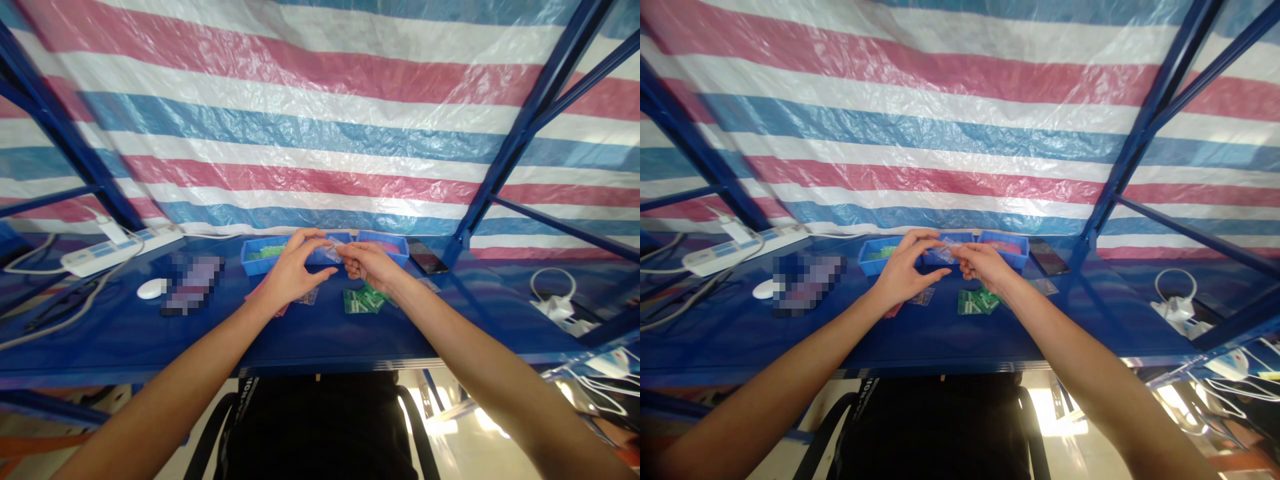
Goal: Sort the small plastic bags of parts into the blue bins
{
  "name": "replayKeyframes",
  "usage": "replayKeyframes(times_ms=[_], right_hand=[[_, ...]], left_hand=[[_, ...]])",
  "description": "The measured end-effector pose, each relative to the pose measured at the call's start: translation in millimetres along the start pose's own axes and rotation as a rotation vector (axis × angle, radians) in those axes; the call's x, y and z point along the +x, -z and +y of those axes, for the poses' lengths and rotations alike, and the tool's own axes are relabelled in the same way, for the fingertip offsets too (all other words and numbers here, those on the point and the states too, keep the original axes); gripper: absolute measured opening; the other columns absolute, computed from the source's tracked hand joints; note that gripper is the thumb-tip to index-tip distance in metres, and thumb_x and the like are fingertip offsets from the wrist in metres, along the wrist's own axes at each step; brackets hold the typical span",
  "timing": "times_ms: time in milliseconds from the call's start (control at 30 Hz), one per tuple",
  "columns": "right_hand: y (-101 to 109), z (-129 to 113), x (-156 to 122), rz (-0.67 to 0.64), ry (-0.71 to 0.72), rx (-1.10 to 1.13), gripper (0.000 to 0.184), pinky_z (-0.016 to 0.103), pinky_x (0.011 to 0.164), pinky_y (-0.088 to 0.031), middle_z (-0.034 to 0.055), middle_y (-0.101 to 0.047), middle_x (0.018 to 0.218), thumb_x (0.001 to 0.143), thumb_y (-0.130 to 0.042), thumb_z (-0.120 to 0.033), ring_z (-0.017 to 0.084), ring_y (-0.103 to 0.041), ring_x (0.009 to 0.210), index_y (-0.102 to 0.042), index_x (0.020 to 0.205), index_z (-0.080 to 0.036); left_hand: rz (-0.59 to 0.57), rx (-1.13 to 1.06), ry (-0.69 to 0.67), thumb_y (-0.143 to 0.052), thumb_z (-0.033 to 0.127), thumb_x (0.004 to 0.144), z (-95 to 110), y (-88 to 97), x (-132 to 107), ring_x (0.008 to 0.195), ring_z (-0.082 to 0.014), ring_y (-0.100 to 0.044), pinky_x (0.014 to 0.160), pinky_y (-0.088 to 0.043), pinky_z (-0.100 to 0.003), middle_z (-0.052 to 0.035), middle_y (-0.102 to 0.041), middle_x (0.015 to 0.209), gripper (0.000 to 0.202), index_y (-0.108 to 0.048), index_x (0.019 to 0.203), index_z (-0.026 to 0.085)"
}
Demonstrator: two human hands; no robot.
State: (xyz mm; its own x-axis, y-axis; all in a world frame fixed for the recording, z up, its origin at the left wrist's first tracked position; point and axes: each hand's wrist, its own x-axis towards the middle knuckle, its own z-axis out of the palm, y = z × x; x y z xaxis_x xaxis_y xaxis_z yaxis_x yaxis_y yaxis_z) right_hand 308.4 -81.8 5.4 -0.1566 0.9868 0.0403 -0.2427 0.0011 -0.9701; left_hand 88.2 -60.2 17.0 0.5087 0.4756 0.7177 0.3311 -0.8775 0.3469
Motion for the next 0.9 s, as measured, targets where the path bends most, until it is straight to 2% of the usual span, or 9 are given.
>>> replayKeyframes(times_ms=[100, 200, 300, 367, 500, 567, 667, 767, 900], right_hand=[[0, 0, -1, -0.056, -0.049, 0.027, 0.039, 0.025, 0.046, -0.035, -0.0038, -0.054, 0.06, 0.072, -0.094, -0.048, 0.01, -0.045, 0.052, -0.071, 0.083, -0.018], [1, 1, 1, -0.046, -0.076, 0.007, 0.045, 0.024, 0.045, -0.035, -0.0041, -0.053, 0.059, 0.075, -0.092, -0.057, 0.009, -0.044, 0.05, -0.072, 0.086, -0.018], [2, 1, 3, 0.039, -0.04, -0.02, 0.052, 0.023, 0.043, -0.036, -0.0033, -0.053, 0.06, 0.079, -0.085, -0.068, 0.01, -0.046, 0.051, -0.074, 0.087, -0.018], [1, 0, 4, 0.091, 0.039, -0.032, 0.051, 0.023, 0.046, -0.041, -0.0003, -0.061, 0.069, 0.08, -0.083, -0.068, 0.012, -0.055, 0.059, -0.076, 0.09, -0.018], [-1, 0, 4, 0.08, 0.263, -0.076, 0.043, 0.024, 0.067, -0.057, 0.0032, -0.076, 0.098, 0.076, -0.091, -0.053, 0.017, -0.07, 0.088, -0.078, 0.103, -0.023], [-1, 1, 4, 0.023, 0.292, -0.103, 0.045, 0.027, 0.074, -0.059, 0.0031, -0.078, 0.099, 0.074, -0.093, -0.048, 0.017, -0.072, 0.088, -0.077, 0.109, -0.023], [0, 4, 5, -0.014, 0.239, -0.128, 0.046, 0.028, 0.07, -0.059, 0.003, -0.079, 0.087, 0.073, -0.094, -0.044, 0.017, -0.073, 0.079, -0.076, 0.108, -0.021], [4, 5, 6, 0.016, 0.18, -0.073, 0.043, 0.025, 0.063, -0.058, 0.0026, -0.079, 0.082, 0.072, -0.096, -0.04, 0.016, -0.072, 0.072, -0.075, 0.104, -0.02], [7, 3, 5, 0.034, 0.048, 0.056, 0.042, 0.024, 0.063, -0.059, 0.0034, -0.08, 0.087, 0.072, -0.096, -0.033, 0.014, -0.072, 0.071, -0.074, 0.105, -0.02]], left_hand=[[0.024, 0.064, -0.07, -0.074, 0.028, 0.096, -3, -0.2, 0, 0.133, -0.0275, -0.06, 0.115, -0.048, -0.045, -0.01, -0.065, 0.133, 0.02, -0.076, 0.116, 0.025], [0.075, 0.041, -0.037, -0.068, 0.029, 0.101, -5, 0.5, 0, 0.119, -0.024, -0.067, 0.105, -0.053, -0.04, -0.0083, -0.072, 0.121, 0.013, -0.078, 0.107, 0.023], [0.11, -0.003, 0.101, -0.071, 0.036, 0.099, -3, 1.5, 1, 0.097, -0.0213, -0.071, 0.089, -0.055, -0.035, -0.0054, -0.078, 0.106, 0.016, -0.079, 0.103, 0.022], [0.126, -0.064, 0.209, -0.074, 0.04, 0.097, -2, 0.6, 2, 0.091, -0.0214, -0.072, 0.083, -0.055, -0.034, -0.0049, -0.08, 0.102, 0.02, -0.078, 0.104, 0.022], [0.091, -0.344, 0.342, -0.079, 0.045, 0.093, -5, -5.5, 1, 0.091, -0.023, -0.075, 0.085, -0.056, -0.034, -0.0067, -0.081, 0.101, 0.038, -0.072, 0.12, 0.02], [0.06, -0.489, 0.376, -0.08, 0.046, 0.091, -8, -9.0, 1, 0.091, -0.0226, -0.075, 0.086, -0.056, -0.034, -0.0072, -0.08, 0.1, 0.045, -0.068, 0.125, 0.019], [0.034, -0.612, 0.401, -0.079, 0.047, 0.092, -10, -11.3, 1, 0.093, -0.0221, -0.074, 0.088, -0.056, -0.035, -0.0077, -0.079, 0.101, 0.048, -0.065, 0.129, 0.018], [0.06, -0.498, 0.334, -0.081, 0.046, 0.091, -9, -8.8, 1, 0.107, -0.0247, -0.072, 0.09, -0.057, -0.037, -0.0109, -0.075, 0.118, 0.047, -0.067, 0.128, 0.02], [0.022, -0.173, 0.075, -0.088, 0.041, 0.085, -4, -2.3, 1, 0.127, -0.0287, -0.064, 0.101, -0.056, -0.042, -0.0115, -0.066, 0.137, 0.044, -0.075, 0.124, 0.025]])
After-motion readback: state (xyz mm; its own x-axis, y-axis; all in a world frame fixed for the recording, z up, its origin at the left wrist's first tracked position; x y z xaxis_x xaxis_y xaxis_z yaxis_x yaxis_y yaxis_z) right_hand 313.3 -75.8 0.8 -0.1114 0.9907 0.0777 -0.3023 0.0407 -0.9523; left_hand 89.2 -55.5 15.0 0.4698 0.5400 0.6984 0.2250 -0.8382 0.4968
